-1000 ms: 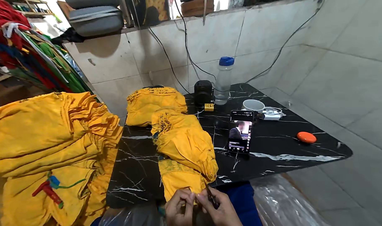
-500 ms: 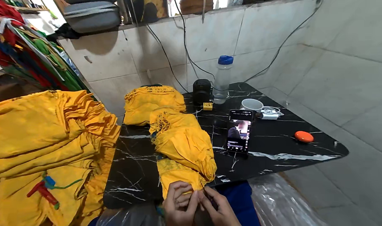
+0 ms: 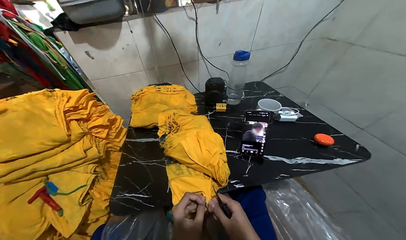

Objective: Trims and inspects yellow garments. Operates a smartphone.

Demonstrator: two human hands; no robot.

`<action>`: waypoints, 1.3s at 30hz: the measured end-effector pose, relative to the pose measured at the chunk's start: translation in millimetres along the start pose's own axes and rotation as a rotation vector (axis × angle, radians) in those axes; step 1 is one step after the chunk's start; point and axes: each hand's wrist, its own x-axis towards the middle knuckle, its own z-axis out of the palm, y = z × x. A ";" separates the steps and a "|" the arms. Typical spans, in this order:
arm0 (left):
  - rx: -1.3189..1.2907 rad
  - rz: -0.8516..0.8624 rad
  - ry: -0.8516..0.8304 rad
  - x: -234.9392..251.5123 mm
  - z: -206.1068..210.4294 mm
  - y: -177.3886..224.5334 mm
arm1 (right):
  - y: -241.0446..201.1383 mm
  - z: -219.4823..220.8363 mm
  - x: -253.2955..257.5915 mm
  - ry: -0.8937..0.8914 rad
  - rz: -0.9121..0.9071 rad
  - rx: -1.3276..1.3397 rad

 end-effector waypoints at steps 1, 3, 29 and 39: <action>-0.006 -0.009 0.005 -0.2 0.5 -0.2 | -0.2 -0.2 -0.9 0.002 0.006 -0.010; -0.010 -0.034 0.009 -0.9 1.9 -0.6 | 1.2 -0.6 -1.2 0.031 -0.005 -0.015; -0.227 -0.273 -0.036 -0.3 -7.2 0.9 | -4.2 -18.9 -11.5 0.108 -0.175 -0.461; -0.312 -0.261 -0.009 0.3 -9.1 -0.2 | -5.0 -10.8 -8.2 0.092 -0.210 -0.500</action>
